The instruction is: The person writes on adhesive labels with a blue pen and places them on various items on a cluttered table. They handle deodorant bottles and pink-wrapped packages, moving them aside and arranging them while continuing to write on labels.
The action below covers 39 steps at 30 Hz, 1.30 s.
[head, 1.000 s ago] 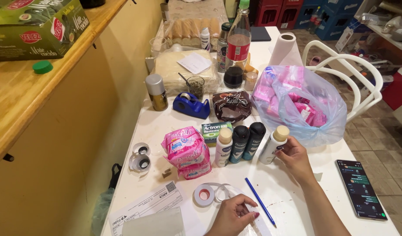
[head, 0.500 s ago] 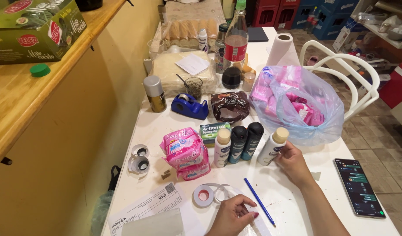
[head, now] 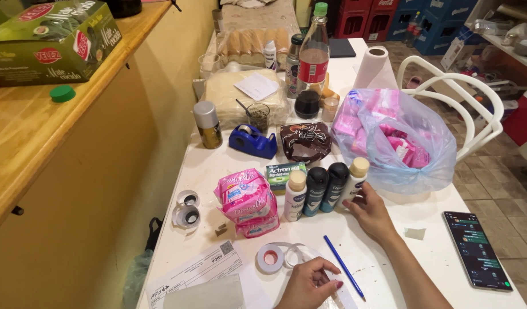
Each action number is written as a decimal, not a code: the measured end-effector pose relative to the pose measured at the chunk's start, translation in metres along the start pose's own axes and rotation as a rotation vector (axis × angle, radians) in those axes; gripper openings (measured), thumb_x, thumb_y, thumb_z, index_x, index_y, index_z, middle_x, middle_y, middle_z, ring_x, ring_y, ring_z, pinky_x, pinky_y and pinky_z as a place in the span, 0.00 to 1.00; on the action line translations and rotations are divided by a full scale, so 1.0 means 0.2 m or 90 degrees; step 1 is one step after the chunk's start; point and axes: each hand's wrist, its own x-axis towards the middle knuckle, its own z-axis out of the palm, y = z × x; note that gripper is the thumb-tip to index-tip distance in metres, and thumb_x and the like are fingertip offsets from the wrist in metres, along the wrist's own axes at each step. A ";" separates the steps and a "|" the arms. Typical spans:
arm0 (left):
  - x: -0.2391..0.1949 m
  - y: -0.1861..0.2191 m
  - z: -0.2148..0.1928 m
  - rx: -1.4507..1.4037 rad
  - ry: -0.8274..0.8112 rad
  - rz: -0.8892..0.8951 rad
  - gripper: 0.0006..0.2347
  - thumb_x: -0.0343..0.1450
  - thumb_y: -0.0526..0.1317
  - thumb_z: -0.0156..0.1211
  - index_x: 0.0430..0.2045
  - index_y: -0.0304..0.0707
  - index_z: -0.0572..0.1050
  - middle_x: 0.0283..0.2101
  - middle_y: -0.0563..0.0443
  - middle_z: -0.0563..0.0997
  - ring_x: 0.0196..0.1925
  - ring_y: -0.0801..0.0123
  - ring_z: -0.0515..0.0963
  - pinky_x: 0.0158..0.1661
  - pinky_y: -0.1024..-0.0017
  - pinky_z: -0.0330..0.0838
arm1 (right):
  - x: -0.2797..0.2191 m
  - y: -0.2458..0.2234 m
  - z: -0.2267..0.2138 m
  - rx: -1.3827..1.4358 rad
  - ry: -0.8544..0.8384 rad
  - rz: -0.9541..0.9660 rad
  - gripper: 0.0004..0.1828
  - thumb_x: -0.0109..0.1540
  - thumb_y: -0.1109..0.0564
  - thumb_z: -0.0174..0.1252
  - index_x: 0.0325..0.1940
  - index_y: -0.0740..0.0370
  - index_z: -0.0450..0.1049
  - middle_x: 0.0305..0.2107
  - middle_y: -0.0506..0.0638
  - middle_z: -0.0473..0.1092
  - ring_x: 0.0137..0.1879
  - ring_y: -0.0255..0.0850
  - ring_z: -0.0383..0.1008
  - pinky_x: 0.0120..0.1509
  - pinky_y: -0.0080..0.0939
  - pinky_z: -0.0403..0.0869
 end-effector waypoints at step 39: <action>-0.02 0.06 -0.01 0.028 -0.018 -0.019 0.06 0.69 0.39 0.74 0.36 0.48 0.83 0.23 0.62 0.77 0.25 0.87 0.72 0.31 0.88 0.68 | 0.32 -0.33 -0.74 -0.609 0.408 -0.353 0.05 0.69 0.66 0.63 0.47 0.64 0.83 0.44 0.57 0.75 0.43 0.50 0.76 0.47 0.50 0.73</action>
